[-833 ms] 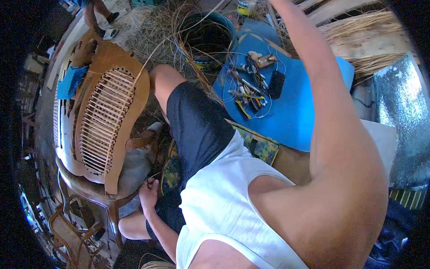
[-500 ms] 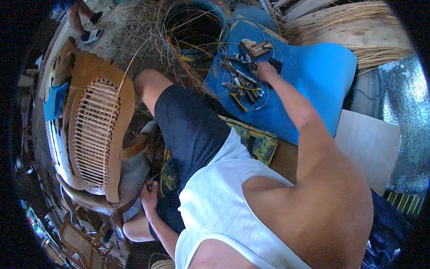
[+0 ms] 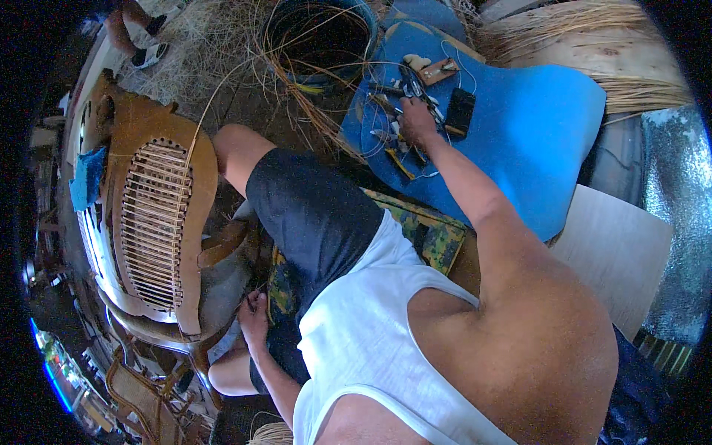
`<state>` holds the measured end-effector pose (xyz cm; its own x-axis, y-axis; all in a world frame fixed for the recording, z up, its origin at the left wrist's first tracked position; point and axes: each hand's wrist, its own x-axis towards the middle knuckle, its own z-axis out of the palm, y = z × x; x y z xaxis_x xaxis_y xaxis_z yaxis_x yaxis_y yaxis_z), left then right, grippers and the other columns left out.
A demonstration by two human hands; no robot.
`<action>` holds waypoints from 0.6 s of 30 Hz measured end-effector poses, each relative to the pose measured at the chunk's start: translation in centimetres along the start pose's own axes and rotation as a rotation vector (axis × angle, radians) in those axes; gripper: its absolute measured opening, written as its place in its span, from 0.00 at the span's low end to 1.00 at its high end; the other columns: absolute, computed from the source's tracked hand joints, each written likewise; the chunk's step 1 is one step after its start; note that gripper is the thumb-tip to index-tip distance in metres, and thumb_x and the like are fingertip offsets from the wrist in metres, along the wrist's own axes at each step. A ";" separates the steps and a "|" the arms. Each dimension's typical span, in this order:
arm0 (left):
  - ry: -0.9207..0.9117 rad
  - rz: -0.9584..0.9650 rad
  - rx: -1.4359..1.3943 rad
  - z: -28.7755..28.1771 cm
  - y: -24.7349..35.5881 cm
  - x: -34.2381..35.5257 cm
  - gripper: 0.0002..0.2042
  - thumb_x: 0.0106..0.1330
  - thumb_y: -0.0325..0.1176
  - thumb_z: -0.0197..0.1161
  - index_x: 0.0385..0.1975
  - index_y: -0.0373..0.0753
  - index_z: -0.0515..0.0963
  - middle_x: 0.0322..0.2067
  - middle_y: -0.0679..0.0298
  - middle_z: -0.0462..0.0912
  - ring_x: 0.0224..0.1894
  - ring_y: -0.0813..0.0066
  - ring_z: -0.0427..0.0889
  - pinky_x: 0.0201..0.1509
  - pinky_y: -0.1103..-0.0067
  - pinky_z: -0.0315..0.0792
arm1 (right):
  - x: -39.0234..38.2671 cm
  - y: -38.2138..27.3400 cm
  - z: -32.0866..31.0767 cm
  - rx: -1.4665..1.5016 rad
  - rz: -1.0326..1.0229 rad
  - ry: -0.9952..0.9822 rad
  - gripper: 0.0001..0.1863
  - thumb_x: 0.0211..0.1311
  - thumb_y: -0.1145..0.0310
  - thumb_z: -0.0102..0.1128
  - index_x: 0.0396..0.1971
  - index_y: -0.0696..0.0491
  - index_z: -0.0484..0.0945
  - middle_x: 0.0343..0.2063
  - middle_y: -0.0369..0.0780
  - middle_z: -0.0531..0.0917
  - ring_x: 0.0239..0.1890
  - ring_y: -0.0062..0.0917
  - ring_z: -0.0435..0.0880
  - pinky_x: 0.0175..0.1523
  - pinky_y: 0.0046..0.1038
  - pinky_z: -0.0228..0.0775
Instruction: The person weaves strips through the backrest of a wooden chair using a thin tool to thread and tighten them. They periodically trim excess material with a pair of snips and wipe the chair frame with a blue cloth.
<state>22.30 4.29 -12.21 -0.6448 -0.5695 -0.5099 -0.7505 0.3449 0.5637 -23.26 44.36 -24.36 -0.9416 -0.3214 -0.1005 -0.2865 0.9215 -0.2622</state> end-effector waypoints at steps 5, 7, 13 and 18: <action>0.056 -0.050 -0.080 -0.5 -2.6 -0.7 0.15 0.72 0.36 0.67 0.49 0.29 0.81 0.30 0.65 0.80 0.32 0.78 0.74 0.39 0.77 0.72 | -2.8 -4.1 -0.5 -0.185 -0.064 -0.028 0.28 0.58 0.65 0.70 0.56 0.59 0.72 0.53 0.52 0.76 0.57 0.49 0.76 0.61 0.44 0.72; 0.064 -0.082 -0.081 -0.8 -1.0 -0.6 0.15 0.72 0.36 0.67 0.48 0.29 0.82 0.29 0.65 0.80 0.31 0.78 0.75 0.38 0.77 0.73 | -5.4 -3.6 2.7 -0.180 -0.095 0.002 0.31 0.56 0.64 0.71 0.58 0.60 0.72 0.51 0.49 0.77 0.55 0.47 0.77 0.60 0.46 0.71; -0.075 0.045 -0.094 -2.5 7.3 -0.7 0.12 0.72 0.34 0.67 0.46 0.30 0.83 0.24 0.62 0.84 0.27 0.80 0.80 0.34 0.78 0.75 | -8.2 -1.7 6.8 -0.423 0.022 -0.179 0.52 0.45 0.63 0.78 0.73 0.49 0.61 0.66 0.54 0.65 0.67 0.50 0.68 0.71 0.62 0.56; -0.258 0.233 -0.147 -6.7 18.1 1.2 0.12 0.70 0.33 0.67 0.46 0.31 0.84 0.24 0.64 0.84 0.27 0.81 0.82 0.34 0.80 0.75 | -7.9 -2.6 6.2 -0.651 -0.079 -0.237 0.38 0.69 0.65 0.56 0.78 0.50 0.56 0.74 0.53 0.60 0.71 0.56 0.65 0.68 0.72 0.53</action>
<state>8.90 4.86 1.69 -0.8251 -0.2751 -0.4934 -0.5626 0.3214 0.7617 -13.94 43.13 -28.87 -0.8707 -0.3634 -0.3313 -0.4702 0.8127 0.3443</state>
